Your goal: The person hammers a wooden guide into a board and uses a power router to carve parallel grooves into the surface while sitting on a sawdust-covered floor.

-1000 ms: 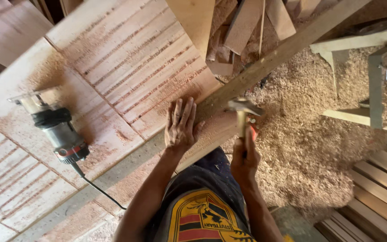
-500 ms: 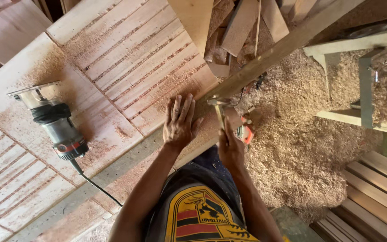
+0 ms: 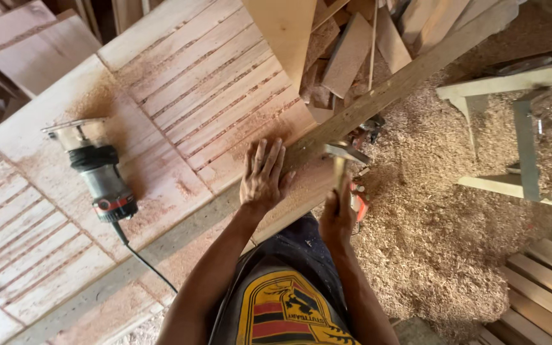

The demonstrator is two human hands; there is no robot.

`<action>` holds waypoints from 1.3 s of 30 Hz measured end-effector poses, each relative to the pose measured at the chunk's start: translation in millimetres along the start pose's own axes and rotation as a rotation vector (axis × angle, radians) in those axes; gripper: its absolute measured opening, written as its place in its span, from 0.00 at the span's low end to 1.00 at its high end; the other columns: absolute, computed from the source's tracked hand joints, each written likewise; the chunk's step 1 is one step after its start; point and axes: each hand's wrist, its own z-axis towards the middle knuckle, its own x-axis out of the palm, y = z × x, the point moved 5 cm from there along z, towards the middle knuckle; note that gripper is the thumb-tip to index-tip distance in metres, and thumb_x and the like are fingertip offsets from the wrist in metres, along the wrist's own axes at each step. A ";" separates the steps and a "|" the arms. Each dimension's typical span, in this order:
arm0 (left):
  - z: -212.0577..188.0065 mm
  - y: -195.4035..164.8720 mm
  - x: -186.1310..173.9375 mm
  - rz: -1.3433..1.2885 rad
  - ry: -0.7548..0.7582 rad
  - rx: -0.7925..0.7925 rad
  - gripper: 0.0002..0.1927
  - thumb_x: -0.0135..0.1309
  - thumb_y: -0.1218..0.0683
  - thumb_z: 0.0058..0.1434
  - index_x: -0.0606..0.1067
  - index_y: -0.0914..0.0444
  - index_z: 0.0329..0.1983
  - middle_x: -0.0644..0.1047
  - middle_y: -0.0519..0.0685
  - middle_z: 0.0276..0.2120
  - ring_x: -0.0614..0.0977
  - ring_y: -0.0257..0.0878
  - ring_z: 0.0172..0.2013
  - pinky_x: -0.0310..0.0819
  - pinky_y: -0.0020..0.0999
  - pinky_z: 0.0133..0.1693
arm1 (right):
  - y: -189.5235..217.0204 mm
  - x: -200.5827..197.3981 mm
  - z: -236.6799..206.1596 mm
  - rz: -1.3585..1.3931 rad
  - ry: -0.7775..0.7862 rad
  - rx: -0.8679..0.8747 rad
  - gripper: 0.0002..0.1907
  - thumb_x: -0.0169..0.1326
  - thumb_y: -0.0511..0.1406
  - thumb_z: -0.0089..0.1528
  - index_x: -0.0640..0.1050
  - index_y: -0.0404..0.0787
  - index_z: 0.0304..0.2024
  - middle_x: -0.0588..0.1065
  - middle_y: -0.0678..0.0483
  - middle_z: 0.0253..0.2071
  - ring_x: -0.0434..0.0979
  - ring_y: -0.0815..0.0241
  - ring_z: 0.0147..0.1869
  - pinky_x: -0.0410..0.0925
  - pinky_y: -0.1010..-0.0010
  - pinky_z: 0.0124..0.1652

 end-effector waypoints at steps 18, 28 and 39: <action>-11.8 16.4 -8.2 0.034 0.273 -0.027 0.36 0.38 0.39 0.70 0.53 0.60 0.77 0.51 0.51 0.77 0.48 0.47 0.76 0.35 0.47 0.74 | 56.2 18.8 -115.0 0.537 -0.083 0.349 0.29 0.43 0.42 0.71 0.58 0.48 0.74 0.71 0.58 0.25 0.56 0.74 0.16 0.55 0.79 0.13; -245.3 83.1 -142.6 -0.278 -0.429 -0.108 0.09 0.53 0.61 0.66 0.81 0.58 0.45 0.84 0.49 0.36 0.84 0.36 0.32 0.82 0.33 0.33 | 64.4 63.6 -201.2 0.727 0.064 0.312 0.13 0.50 0.44 0.70 0.69 0.41 0.40 0.61 0.61 0.19 0.56 0.73 0.17 0.51 0.77 0.16; -535.7 166.4 -194.4 -0.909 -0.999 -1.254 0.10 0.52 0.58 0.68 0.82 0.65 0.46 0.80 0.51 0.30 0.79 0.30 0.28 0.75 0.24 0.30 | 77.0 98.0 -315.0 0.467 0.070 -0.109 0.15 0.57 0.42 0.68 0.75 0.39 0.32 0.67 0.60 0.21 0.62 0.69 0.22 0.56 0.70 0.22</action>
